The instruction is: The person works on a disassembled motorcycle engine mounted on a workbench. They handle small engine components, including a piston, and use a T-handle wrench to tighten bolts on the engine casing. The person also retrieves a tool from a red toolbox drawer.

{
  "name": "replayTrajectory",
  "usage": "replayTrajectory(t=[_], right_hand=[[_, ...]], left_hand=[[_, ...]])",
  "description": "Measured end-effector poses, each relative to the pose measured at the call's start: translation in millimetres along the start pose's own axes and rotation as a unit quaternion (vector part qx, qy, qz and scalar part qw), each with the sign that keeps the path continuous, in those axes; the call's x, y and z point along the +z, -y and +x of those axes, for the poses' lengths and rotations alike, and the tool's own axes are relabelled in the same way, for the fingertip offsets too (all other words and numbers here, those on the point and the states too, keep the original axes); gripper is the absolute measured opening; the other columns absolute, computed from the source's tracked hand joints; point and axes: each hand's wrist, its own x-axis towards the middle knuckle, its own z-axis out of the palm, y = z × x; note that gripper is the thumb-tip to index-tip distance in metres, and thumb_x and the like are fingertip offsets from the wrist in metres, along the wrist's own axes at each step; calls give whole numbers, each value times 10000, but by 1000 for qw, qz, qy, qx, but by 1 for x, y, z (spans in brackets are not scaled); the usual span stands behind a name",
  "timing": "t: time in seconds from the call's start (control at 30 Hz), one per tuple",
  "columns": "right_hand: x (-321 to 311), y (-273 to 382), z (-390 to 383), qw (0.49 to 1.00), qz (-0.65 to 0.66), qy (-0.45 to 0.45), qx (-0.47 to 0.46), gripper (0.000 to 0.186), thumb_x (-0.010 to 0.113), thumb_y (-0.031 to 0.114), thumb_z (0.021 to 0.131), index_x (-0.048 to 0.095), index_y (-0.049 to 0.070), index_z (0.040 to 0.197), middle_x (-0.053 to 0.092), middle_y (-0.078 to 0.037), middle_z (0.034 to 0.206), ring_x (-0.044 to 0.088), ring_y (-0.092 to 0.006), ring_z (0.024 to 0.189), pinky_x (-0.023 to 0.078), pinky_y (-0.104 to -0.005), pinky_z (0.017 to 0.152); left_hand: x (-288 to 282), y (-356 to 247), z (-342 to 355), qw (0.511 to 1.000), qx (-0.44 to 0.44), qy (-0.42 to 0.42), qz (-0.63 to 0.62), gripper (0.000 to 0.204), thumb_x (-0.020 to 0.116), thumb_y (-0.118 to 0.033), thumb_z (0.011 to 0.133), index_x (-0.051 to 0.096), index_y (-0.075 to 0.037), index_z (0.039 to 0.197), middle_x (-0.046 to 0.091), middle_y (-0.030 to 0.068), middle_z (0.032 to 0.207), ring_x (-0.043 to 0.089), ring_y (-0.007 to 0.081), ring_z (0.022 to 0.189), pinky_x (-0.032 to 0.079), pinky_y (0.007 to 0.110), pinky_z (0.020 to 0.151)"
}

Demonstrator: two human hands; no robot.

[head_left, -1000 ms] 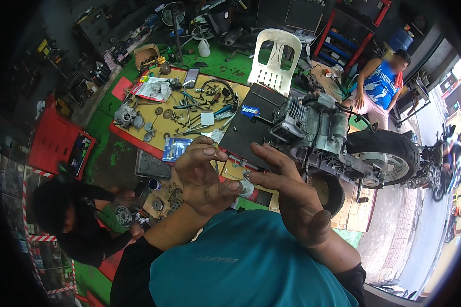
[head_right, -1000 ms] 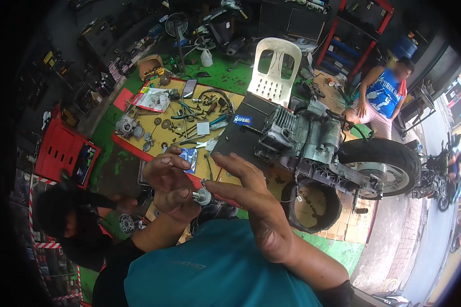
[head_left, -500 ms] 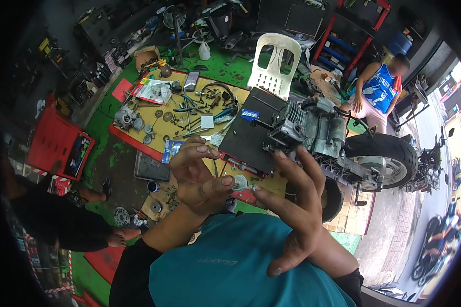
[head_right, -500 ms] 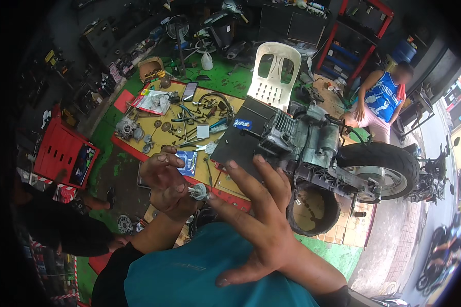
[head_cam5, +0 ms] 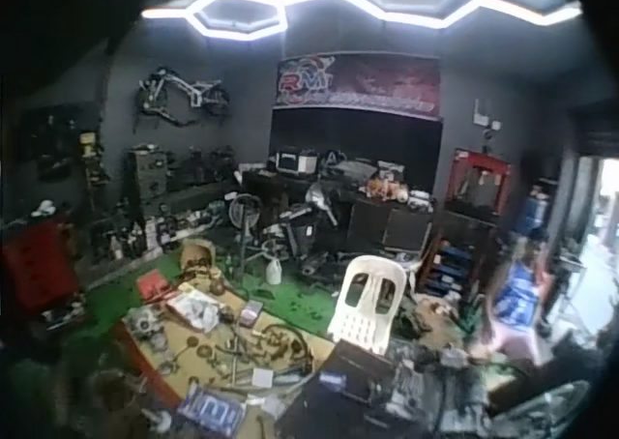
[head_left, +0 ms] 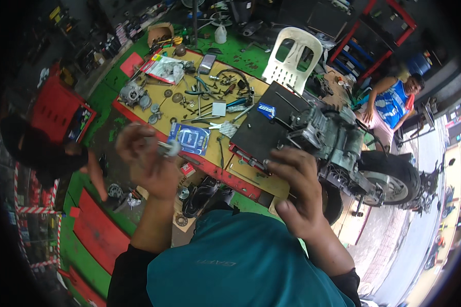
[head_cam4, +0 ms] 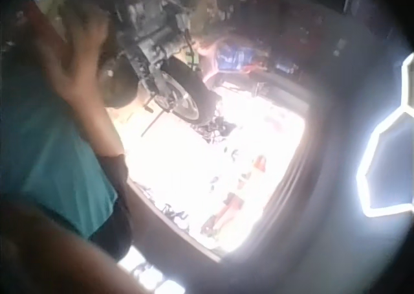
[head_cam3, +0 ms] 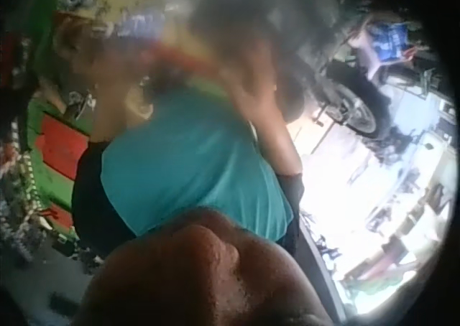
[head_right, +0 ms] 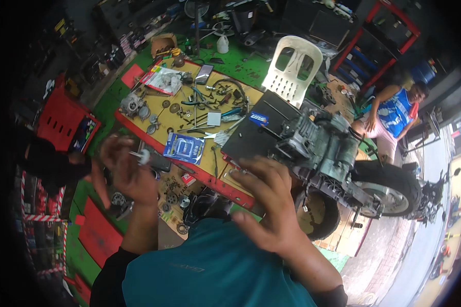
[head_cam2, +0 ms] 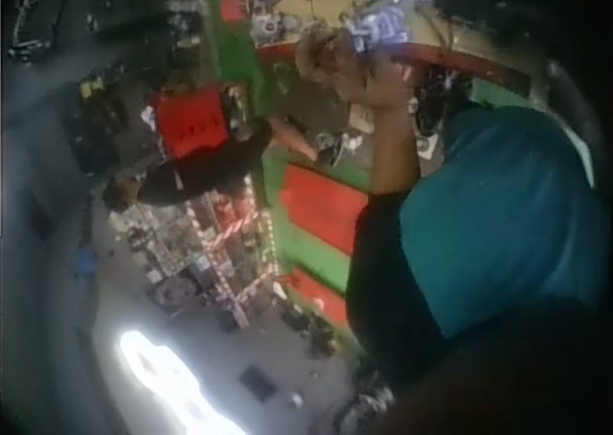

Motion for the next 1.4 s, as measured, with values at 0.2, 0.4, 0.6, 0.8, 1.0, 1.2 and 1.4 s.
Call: replayTrajectory(t=[0.2, 0.4, 0.6, 0.8, 1.0, 1.2, 1.4], right_hand=[[80, -35, 60, 976, 58, 127, 169, 414, 707, 173, 889, 661, 17, 1270, 698, -146, 1021, 649, -302, 895, 519, -403, 845], [196, -89, 93, 935, -102, 325, 97, 416, 647, 327, 909, 709, 50, 1212, 693, -145, 967, 611, -337, 1054, 479, -483, 933], [302, -157, 120, 828, -317, 454, 86, 424, 611, 374, 883, 739, 50, 1124, 680, -163, 1098, 584, -346, 1152, 466, -507, 953], [357, -220, 98, 700, -431, 561, 93, 442, 546, 384, 919, 762, 61, 1130, 625, -132, 1220, 480, -299, 1215, 341, -518, 1010], [384, -226, 44, 686, -477, 543, 82, 493, 498, 390, 958, 723, 30, 1210, 551, -138, 1312, 413, -286, 1234, 285, -515, 1015], [366, -218, 21, 785, -368, 478, 141, 633, 523, 417, 947, 559, -9, 1415, 523, -145, 1345, 408, -304, 1286, 291, -527, 1063], [344, -207, 38, 798, -191, 469, 326, 638, 553, 458, 920, 604, -45, 1308, 589, -152, 1261, 470, -316, 1265, 339, -494, 1067]], left_hand=[[-82, 69, -36, 982, -154, -49, 102, 504, 737, 94, 800, 689, -92, 1266, 490, 141, 1405, 562, 251, 1161, 474, 393, 1006], [-139, 106, -114, 927, -326, 0, 188, 451, 731, 98, 782, 698, -37, 1211, 531, 127, 1268, 556, 247, 1158, 486, 347, 967], [-187, 101, -183, 849, -437, 27, 295, 426, 753, 39, 784, 700, -20, 1202, 545, 106, 1167, 566, 225, 1013, 482, 345, 906], [-203, 86, -216, 819, -499, 11, 283, 441, 749, 42, 813, 684, -15, 1246, 531, 90, 1181, 559, 190, 1008, 486, 325, 887], [-188, 87, -210, 817, -507, 34, 273, 436, 745, 55, 816, 687, -30, 1239, 534, 97, 1225, 549, 188, 1033, 495, 324, 898], [-171, 103, -203, 829, -499, 45, 248, 429, 763, 37, 791, 697, -22, 1210, 541, 111, 1198, 559, 234, 1052, 490, 347, 918], [-154, 119, -185, 851, -479, 67, 203, 424, 762, 40, 801, 698, -28, 1214, 528, 111, 1226, 547, 237, 1094, 486, 354, 925]])
